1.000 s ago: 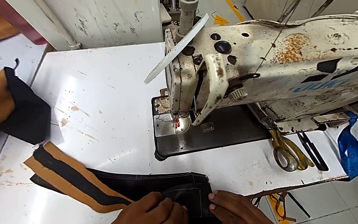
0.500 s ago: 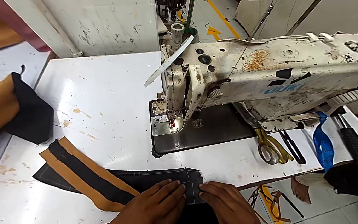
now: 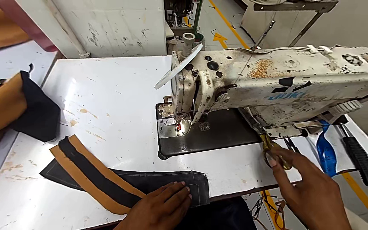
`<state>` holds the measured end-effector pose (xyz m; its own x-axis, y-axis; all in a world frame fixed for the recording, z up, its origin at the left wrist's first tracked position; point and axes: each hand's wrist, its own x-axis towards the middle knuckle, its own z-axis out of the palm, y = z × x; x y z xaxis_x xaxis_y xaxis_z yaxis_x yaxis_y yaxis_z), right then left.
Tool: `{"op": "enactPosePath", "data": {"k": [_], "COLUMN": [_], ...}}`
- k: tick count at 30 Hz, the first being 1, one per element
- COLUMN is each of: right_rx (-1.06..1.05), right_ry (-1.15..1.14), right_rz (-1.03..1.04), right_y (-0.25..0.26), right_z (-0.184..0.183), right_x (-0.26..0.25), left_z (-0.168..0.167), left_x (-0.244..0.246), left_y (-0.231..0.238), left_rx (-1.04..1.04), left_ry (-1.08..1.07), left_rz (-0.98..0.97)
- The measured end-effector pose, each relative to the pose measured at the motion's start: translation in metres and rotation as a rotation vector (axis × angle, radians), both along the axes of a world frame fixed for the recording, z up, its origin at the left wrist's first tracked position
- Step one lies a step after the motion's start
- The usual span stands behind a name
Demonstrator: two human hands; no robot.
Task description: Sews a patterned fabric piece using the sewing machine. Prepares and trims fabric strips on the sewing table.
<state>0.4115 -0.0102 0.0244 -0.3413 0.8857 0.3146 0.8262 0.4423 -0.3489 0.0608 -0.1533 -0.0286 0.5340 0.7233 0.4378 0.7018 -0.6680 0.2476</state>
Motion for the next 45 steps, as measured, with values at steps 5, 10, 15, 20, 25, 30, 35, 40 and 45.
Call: {"op": "enactPosePath", "data": {"k": [5,10,15,20,25,30,35,40,45], "right_rx": [-0.339,-0.249,-0.535,-0.492,-0.426,-0.468,-0.517,-0.541,-0.544], "right_ry": [0.291,0.406,0.502,0.330,0.259,0.217,0.241,0.265,0.262], "right_rz": [0.491,0.525,0.343,0.277,0.258,0.226,0.172,0.158,0.159], "right_y": [-0.046,-0.065,-0.064,-0.063,-0.061,-0.056,-0.052,-0.051,-0.051], "right_z": [-0.012,-0.045,-0.030,-0.025,-0.024,-0.018,-0.017,-0.018,-0.019], "right_x": [-0.057,-0.095,-0.107,-0.115,-0.120,-0.123,-0.126,-0.128,-0.128], "left_z": [0.006,0.014,0.029,0.025,0.038,0.036,0.029,0.029,0.025], "left_x": [-0.005,-0.008,-0.013,0.001,0.014,0.019,0.012,0.005,-0.001], "left_y": [-0.001,0.007,0.018,0.025,0.025,0.028,0.029,0.031,0.035], "left_rx": [-0.009,-0.146,-0.359,-0.219,-0.268,-0.272,-0.288,-0.178,-0.164], "left_ry": [-0.142,-0.273,-0.316,-0.037,0.039,-0.001,-0.093,0.021,0.023], "left_rz": [0.082,0.158,0.202,0.343,0.408,0.432,0.353,0.195,0.106]}}
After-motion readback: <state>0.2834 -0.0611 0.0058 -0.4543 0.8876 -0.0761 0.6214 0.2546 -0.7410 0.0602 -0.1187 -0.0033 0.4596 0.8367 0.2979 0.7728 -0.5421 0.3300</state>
